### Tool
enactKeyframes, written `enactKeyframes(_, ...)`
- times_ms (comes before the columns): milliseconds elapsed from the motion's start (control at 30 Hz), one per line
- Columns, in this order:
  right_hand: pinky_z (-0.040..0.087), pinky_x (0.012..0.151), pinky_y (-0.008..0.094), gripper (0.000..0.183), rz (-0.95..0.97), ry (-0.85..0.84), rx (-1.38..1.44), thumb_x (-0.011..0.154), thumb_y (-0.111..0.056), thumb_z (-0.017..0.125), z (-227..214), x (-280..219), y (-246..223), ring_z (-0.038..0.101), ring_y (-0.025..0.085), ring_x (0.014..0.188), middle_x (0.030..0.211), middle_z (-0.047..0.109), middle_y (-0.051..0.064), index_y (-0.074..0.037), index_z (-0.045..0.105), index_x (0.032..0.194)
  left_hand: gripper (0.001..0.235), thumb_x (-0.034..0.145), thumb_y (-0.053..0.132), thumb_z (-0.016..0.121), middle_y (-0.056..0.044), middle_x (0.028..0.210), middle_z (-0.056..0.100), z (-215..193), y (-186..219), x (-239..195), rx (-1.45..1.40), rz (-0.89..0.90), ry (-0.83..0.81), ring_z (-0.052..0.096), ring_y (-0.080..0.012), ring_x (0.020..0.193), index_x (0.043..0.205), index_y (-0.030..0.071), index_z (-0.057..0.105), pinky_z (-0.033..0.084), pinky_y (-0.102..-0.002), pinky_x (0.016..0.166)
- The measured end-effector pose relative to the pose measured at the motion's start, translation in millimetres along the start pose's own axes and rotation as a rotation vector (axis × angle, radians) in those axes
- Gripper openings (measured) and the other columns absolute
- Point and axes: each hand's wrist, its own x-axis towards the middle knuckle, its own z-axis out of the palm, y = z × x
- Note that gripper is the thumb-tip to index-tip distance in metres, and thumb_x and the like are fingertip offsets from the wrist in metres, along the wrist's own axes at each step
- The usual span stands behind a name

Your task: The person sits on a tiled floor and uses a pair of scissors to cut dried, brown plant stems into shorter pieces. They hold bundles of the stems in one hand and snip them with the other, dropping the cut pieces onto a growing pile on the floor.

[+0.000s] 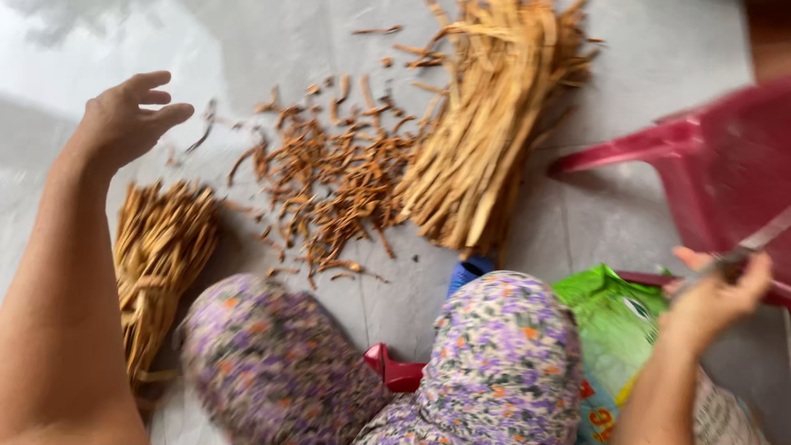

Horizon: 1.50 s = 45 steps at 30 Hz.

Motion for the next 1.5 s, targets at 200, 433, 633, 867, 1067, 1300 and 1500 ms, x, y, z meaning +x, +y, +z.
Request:
enactKeyframes(200,0.038,0.056,0.027,0.057,-0.069,-0.201,-0.166,0.098,-0.008,0.063,62,-16,3,0.053,0.014,0.065,0.101,0.072,0.009,-0.008,0.041,0.151,0.072,0.092,0.036,0.078,-0.019,0.137,0.064,64,-155,-91,-0.260,-0.360,0.068,0.064,-0.0289,0.120,0.152,0.009,0.050,0.052,-0.041,0.098)
enactKeyframes(433,0.040,0.065,0.029,0.060,-0.127,-0.437,-0.360,0.096,-0.011,0.065,124,-19,41,0.055,0.016,0.076,0.107,0.071,0.011,-0.008,0.043,0.151,0.069,0.092,0.027,0.083,-0.019,0.142,0.059,177,-232,-200,-0.097,-0.383,0.428,0.057,-0.0371,0.131,0.151,0.011,0.051,0.046,-0.045,0.110)
enactKeyframes(633,0.042,0.073,0.031,0.062,-0.138,-0.503,-0.523,0.094,-0.014,0.067,168,-29,40,0.056,0.019,0.085,0.112,0.070,0.012,-0.007,0.044,0.152,0.080,0.070,0.027,0.088,-0.024,0.135,0.056,207,-252,-216,0.235,-0.344,0.704,0.056,-0.0420,0.119,0.140,0.005,0.055,0.047,-0.053,0.097)
enactKeyframes(867,0.044,0.083,0.034,0.065,-0.193,-0.629,-0.663,0.093,-0.018,0.070,225,-46,12,0.058,0.021,0.096,0.118,0.068,0.014,-0.007,0.047,0.152,0.075,0.099,0.066,0.063,-0.030,0.129,0.071,225,-292,-201,-1.290,-1.234,0.649,0.074,-0.0362,0.099,0.125,-0.004,0.068,0.057,-0.054,0.085)
enactKeyframes(1067,0.046,0.091,0.036,0.067,-0.314,-0.750,-0.738,0.091,-0.021,0.072,256,-66,-28,0.060,0.024,0.106,0.123,0.067,0.016,-0.007,0.048,0.153,0.087,0.087,0.083,0.049,-0.030,0.142,0.045,256,-287,-191,-1.747,-1.413,0.447,0.053,-0.0413,0.113,0.156,0.031,0.041,0.052,-0.059,0.095)
enactKeyframes(1300,0.048,0.100,0.039,0.070,-0.661,-0.986,-0.790,0.089,-0.024,0.074,276,-53,-89,0.062,0.026,0.117,0.130,0.066,0.018,-0.007,0.051,0.153,0.072,0.076,0.054,0.082,-0.011,0.119,0.074,291,-294,-138,-2.070,-0.962,1.416,0.070,-0.0275,0.105,0.125,0.003,0.069,0.061,-0.046,0.088)
enactKeyframes(1500,0.050,0.108,0.041,0.073,-1.233,-1.388,-0.612,0.087,-0.027,0.076,330,-151,-238,0.063,0.029,0.126,0.135,0.065,0.020,-0.006,0.052,0.154,0.051,0.090,0.051,0.065,-0.006,0.115,0.073,284,-261,-206,-2.301,-0.531,1.116,0.069,-0.0243,0.106,0.122,0.011,0.068,0.058,-0.042,0.090)
